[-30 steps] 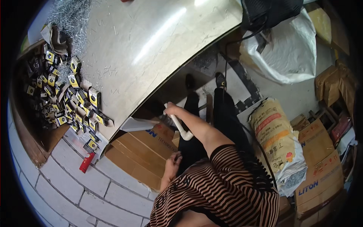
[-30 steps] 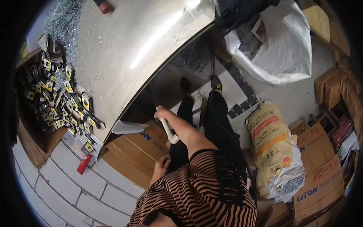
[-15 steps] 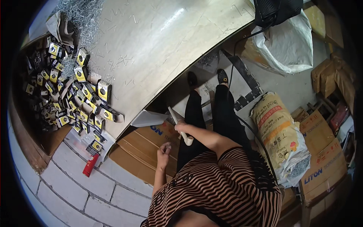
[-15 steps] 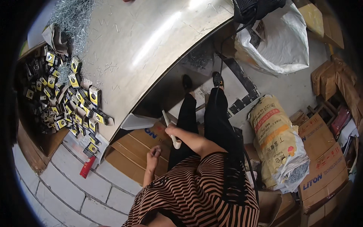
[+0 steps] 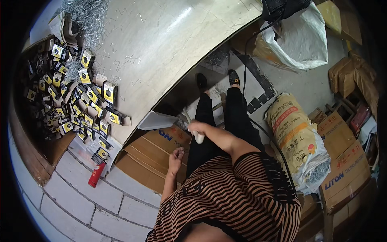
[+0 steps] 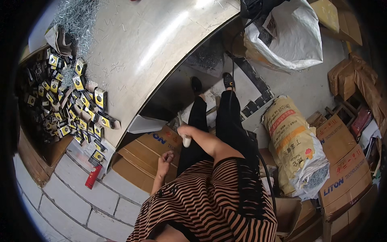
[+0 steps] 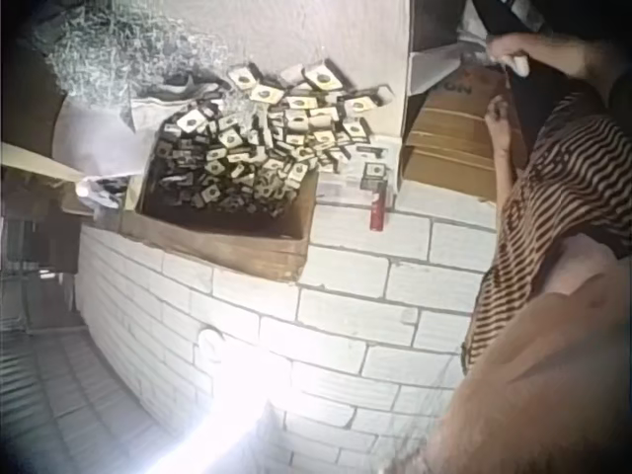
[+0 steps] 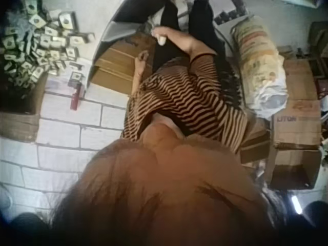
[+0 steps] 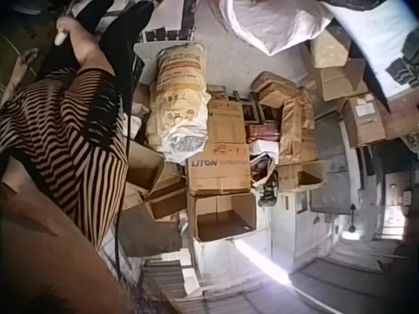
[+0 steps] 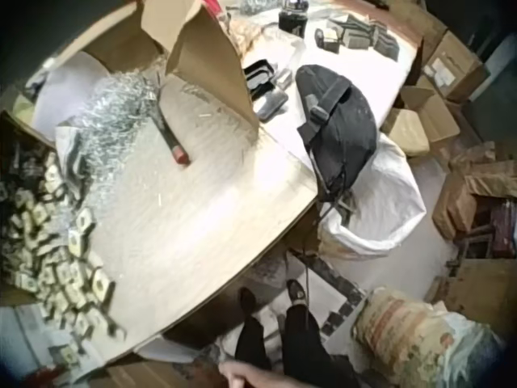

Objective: Packing small yellow product boxes into a larger shipping container.

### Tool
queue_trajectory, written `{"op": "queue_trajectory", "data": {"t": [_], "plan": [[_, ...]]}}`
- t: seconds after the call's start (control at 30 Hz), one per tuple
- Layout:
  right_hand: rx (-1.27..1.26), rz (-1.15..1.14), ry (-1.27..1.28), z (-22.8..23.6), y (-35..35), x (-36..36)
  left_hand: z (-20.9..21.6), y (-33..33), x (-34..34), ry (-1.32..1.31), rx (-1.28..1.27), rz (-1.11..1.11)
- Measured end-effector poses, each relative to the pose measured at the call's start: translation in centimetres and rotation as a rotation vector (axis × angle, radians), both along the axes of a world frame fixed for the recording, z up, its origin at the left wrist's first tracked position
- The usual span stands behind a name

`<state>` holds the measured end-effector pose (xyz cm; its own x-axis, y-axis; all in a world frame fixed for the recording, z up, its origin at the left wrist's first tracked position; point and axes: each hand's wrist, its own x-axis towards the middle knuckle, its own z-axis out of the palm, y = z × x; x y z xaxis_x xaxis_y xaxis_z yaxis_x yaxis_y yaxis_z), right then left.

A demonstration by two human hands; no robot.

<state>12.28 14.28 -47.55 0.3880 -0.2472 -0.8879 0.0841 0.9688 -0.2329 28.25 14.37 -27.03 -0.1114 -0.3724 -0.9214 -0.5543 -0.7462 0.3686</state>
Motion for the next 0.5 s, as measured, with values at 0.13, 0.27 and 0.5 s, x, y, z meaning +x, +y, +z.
{"op": "queue_trajectory", "data": {"t": [0.13,0.27,0.5], "plan": [[0.048,-0.292,-0.093,3.1,0.2,-1.0,1.2,-0.8,0.1,-0.042,-0.085,0.033],[0.145,-0.022,0.080,7.2,0.7,-5.5,0.0,-0.3,0.6,0.018,-0.032,0.151],[0.135,-0.113,0.013,13.5,0.1,-16.2,-0.9,-1.5,-4.3,0.142,-0.068,0.051]]}}
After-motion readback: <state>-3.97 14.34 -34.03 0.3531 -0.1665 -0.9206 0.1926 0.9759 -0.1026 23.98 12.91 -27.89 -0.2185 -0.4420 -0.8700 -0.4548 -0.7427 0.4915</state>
